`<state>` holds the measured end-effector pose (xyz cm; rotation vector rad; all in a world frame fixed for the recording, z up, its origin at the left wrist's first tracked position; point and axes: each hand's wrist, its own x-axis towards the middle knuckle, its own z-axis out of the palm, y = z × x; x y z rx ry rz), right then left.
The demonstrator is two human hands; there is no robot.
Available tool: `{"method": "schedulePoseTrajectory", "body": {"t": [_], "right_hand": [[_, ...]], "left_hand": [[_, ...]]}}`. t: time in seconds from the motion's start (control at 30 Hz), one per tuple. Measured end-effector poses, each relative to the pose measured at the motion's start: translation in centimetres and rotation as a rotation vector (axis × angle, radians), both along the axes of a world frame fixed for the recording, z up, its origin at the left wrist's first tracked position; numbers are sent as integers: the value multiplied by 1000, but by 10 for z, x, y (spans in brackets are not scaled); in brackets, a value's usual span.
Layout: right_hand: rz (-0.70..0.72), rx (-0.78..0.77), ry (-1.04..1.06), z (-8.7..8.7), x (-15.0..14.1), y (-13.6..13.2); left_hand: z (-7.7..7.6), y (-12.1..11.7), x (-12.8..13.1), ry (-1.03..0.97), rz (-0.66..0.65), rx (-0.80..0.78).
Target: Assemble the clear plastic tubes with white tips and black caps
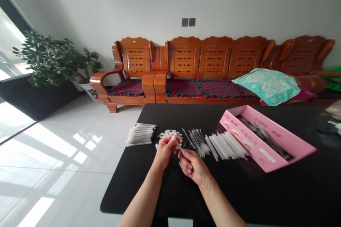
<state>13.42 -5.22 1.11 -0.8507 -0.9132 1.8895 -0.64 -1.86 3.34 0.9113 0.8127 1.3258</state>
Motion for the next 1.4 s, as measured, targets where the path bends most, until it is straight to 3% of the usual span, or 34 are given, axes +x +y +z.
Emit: {"method": "schedulePoseTrajectory", "body": {"t": [0.07, 0.2, 0.27, 0.33, 0.37, 0.4, 0.5, 0.6, 0.7, 0.77, 0.97, 1.17, 1.4], "right_hand": [[-76, 120, -170, 6, -1, 5], [-253, 661, -772, 21, 2, 14], [-295, 836, -1043, 18, 8, 13], [-315, 915, -1229, 5, 20, 8], [-357, 914, -1286, -4, 29, 4], [-416, 887, -1318, -13, 39, 0], [-588, 769, -1418, -36, 71, -5], [-701, 650, -1654, -41, 98, 4], [-675, 545, -1882, -35, 114, 22], [-646, 558, -1982, -32, 119, 34], [-743, 822, -2076, -38, 126, 51], [-908, 1065, -1758, -54, 101, 35], [-986, 1160, -1638, -60, 90, 26]], "left_hand": [[-4, 4, 5, 31, 90, 4], [-6, 18, 5, -79, 229, -68], [0, 29, -9, -209, 359, -104], [10, 39, -32, -322, 578, -95], [14, 43, -43, -329, 663, -70], [17, 46, -53, -300, 654, -44], [13, 42, -65, -114, 501, 19], [-13, 28, -54, 91, 421, -35], [-41, 18, -42, 249, 437, -100], [-53, 15, -38, 363, 445, -103], [-51, 14, -36, 670, 439, -105], [-48, 23, -28, 776, 530, -24], [-53, 21, -32, 785, 555, 25]]}}
